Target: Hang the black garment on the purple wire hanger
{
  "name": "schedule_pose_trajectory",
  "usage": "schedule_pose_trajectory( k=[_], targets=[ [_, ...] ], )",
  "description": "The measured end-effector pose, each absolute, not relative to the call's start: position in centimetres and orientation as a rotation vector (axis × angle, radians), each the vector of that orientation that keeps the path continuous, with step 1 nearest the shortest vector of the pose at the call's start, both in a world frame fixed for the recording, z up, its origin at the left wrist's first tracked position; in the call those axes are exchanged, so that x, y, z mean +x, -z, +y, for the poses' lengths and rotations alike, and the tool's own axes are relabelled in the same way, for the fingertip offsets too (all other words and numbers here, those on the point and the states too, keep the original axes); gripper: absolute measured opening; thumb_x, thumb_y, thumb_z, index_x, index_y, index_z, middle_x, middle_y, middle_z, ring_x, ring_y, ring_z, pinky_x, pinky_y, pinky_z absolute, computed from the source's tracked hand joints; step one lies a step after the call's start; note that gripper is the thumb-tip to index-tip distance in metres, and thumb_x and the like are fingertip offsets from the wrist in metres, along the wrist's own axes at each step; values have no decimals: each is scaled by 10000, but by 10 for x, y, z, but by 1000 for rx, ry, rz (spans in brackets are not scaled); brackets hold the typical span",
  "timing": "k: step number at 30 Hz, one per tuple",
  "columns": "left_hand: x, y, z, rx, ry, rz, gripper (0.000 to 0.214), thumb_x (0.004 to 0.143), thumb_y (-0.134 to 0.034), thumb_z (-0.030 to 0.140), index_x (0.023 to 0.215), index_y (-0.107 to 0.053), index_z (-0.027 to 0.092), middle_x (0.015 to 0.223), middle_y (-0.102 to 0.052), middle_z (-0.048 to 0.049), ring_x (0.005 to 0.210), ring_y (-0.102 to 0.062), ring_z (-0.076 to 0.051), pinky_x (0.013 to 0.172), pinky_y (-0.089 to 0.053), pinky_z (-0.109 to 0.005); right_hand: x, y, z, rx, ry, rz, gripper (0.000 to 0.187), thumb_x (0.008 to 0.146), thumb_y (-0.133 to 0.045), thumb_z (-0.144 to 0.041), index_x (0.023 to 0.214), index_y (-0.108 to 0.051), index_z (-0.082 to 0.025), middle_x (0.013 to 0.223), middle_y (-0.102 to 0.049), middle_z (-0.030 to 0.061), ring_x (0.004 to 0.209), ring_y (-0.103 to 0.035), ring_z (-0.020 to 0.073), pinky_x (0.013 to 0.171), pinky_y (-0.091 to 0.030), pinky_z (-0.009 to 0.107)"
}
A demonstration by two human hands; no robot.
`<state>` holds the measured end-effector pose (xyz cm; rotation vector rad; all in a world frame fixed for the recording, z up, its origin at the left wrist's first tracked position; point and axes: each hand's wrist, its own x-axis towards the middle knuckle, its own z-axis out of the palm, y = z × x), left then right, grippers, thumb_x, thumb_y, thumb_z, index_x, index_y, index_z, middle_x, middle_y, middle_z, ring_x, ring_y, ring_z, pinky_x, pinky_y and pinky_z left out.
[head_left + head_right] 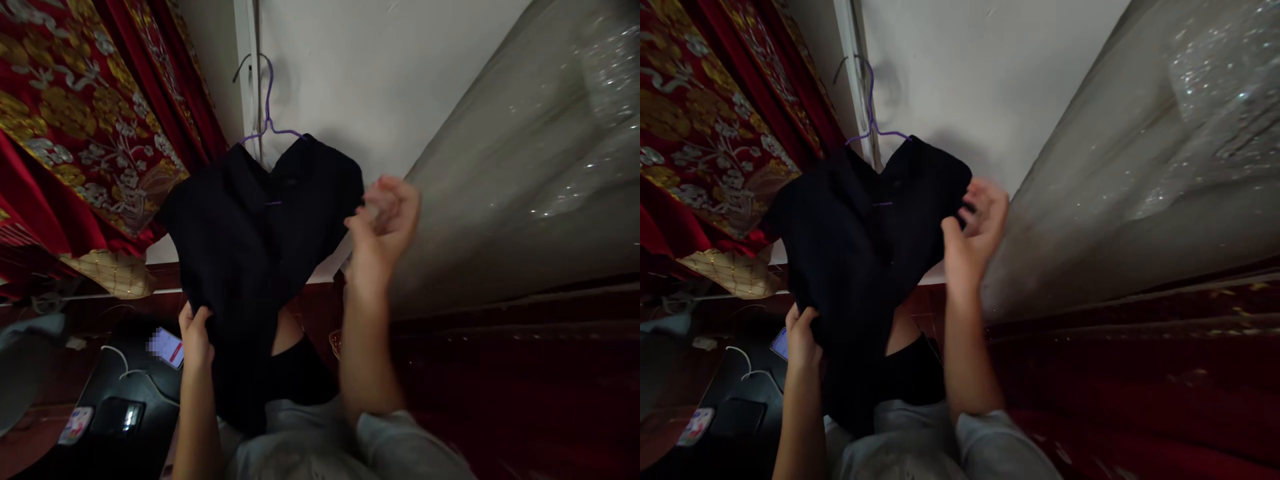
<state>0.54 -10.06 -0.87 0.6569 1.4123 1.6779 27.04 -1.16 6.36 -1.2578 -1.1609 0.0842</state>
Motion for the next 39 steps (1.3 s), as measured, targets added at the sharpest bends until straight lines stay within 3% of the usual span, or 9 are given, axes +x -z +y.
schedule_pose_trajectory(
  k=[3,10,13,15,18,27,33,36,39],
  targets=[
    [8,15,-103,641,-1554,1397,141,485,-671,198,577,-566,177,561,-527,53,527,-438,-87,506,-353,-177,216,-11,1,-1302,-564,-1011,423,841,-594,-447,1184,-440,-253,1077,-537,78,862,-593,187,763,-528,325],
    [-4,30,-109,615,-1478,1428,171,493,-708,210,575,-560,185,561,-538,46,531,-470,-108,513,-398,-198,172,39,8,-1246,-1178,-1011,159,808,-593,-313,910,-499,-236,637,-448,-59,565,-472,132,541,-390,261],
    [-2,31,-106,793,-1652,1461,282,626,-796,238,878,-674,213,890,-692,2,865,-661,-183,797,-545,-250,194,34,-14,-1242,-1319,-1125,123,812,-596,-311,880,-551,-220,618,-530,-44,529,-515,129,503,-371,261],
    [6,30,-105,1013,-1888,1557,501,731,-827,245,1191,-628,252,1237,-653,-35,1203,-616,-222,1074,-484,-307,208,29,-28,-1276,-1404,-1195,155,820,-579,-337,749,-564,-200,608,-582,-3,524,-544,129,500,-367,265],
    [27,25,-107,1430,-2067,1659,565,849,-787,243,1361,-547,261,1413,-531,-86,1372,-504,-265,1214,-375,-411,223,19,-43,-1275,-1500,-1231,273,812,-545,-361,598,-541,-192,599,-630,48,531,-564,126,518,-380,263],
    [76,3,-84,2199,-1503,985,349,985,-643,115,1320,-646,210,1165,-681,-94,1097,-667,-199,970,-568,-347,229,-5,-68,-1163,-1341,-1183,392,769,-658,-510,576,-497,-210,530,-513,-17,525,-502,113,533,-373,263],
    [87,-4,-73,2078,-1666,938,235,958,-680,60,1149,-741,185,1043,-744,-63,949,-717,-150,849,-592,-259,238,-8,-71,-927,-1339,-1270,298,908,-573,-452,749,-538,-202,602,-515,-32,590,-483,115,611,-399,268],
    [89,-6,-73,2013,-1727,947,151,939,-715,67,1035,-758,176,986,-763,-49,894,-731,-141,802,-594,-236,240,-7,-72,-882,-1370,-1310,197,883,-642,-368,895,-514,-220,654,-539,-56,614,-488,115,612,-391,253],
    [88,-9,-73,2019,-1733,932,114,956,-701,91,1021,-746,173,952,-756,-47,865,-725,-140,770,-595,-236,238,-5,-73,-928,-1300,-1338,284,832,-741,-314,922,-485,-228,676,-516,-72,621,-478,108,587,-361,239]
  ],
)
